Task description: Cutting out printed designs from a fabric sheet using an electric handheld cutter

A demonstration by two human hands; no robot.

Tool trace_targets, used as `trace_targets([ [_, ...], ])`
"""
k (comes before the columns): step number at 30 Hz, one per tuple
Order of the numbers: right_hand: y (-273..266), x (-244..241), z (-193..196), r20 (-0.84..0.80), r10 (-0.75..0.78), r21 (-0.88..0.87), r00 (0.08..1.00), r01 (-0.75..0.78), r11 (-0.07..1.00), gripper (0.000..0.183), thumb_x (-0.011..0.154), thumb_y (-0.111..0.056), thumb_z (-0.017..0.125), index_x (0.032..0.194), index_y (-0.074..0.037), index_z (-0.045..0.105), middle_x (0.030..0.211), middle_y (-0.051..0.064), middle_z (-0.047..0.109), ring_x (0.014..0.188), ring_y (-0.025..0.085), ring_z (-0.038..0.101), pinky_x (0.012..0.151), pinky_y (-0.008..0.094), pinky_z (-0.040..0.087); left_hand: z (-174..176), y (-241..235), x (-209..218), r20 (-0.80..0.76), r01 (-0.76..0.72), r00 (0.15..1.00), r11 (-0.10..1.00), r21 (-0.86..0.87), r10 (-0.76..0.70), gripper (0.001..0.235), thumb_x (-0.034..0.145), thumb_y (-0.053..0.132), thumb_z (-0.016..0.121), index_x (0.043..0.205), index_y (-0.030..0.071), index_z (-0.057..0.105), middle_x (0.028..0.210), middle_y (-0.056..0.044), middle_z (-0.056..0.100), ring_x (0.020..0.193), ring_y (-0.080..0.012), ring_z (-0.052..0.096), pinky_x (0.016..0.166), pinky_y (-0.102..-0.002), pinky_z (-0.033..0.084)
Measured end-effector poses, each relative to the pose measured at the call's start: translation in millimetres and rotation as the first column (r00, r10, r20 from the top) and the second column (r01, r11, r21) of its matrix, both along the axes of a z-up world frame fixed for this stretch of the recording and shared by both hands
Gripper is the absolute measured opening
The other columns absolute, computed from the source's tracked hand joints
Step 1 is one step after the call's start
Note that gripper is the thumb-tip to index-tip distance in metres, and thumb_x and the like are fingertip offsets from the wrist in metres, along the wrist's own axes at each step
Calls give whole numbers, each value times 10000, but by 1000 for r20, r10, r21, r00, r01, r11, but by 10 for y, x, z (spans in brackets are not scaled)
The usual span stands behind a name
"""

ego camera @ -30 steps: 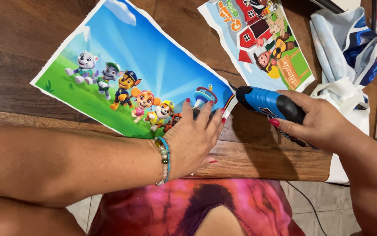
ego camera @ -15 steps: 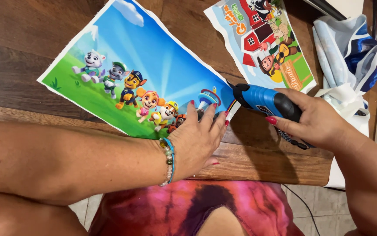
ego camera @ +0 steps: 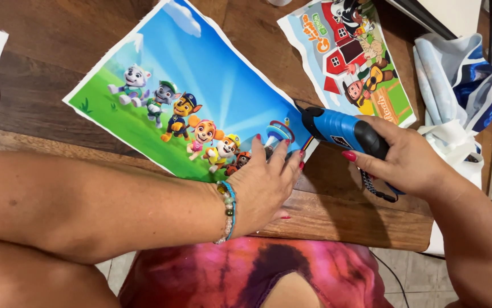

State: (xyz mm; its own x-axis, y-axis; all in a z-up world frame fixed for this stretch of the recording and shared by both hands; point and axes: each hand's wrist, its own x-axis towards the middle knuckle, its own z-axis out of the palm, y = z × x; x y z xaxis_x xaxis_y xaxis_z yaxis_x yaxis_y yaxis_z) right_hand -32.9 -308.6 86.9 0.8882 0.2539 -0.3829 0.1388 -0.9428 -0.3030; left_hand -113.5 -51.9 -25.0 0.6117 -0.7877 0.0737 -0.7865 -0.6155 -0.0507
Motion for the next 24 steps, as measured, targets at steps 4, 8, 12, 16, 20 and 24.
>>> trace_targets([
  [4,58,20,35,-33,-36,7,999,36,999,643,811,-345,769,1412,-180,614,1205,-22,722,1069,114,652,984,270,444,3,-5,-1,-7,-4,1000,1000,4,4,898,892,795,385,1530,165,433,1620,-139,386,1421,-467,388,951,-774,406],
  [8,116,39,62,-41,-10,34,999,12,999,645,815,-330,766,1417,-165,605,1228,-8,713,1095,126,644,1000,280,437,-8,-19,2,-21,1,1000,1000,3,-1,906,895,792,388,1535,151,423,1621,-135,384,1421,-475,384,953,-779,400],
  [12,150,79,46,-36,-35,-52,999,34,998,657,800,-396,762,1411,-208,612,1223,-20,716,1070,142,664,965,296,458,4,-12,4,-11,-4,1000,1000,-3,4,916,890,796,391,1531,144,431,1615,-131,394,1414,-471,392,954,-771,402],
  [16,226,109,58,-5,21,40,1000,-21,999,640,815,-335,767,1405,-144,608,1297,5,696,1171,131,623,1044,293,418,14,-13,8,-28,5,1000,1000,13,-5,897,906,784,380,1532,144,426,1623,-137,381,1423,-477,385,958,-774,407],
  [20,257,140,46,-6,16,-31,1000,-16,999,649,814,-376,762,1413,-185,602,1252,-17,712,1119,131,642,1017,293,433,7,-15,5,-33,8,999,1000,15,-7,896,912,775,373,1540,137,411,1622,-147,377,1441,-483,370,962,-779,397],
  [24,189,145,19,-2,45,-55,999,-45,997,660,812,-391,757,1417,-179,600,1220,-13,716,1084,143,651,984,302,448,14,-20,3,-52,-1,999,1000,8,2,895,906,782,387,1532,143,425,1617,-141,383,1439,-475,372,960,-789,393],
])
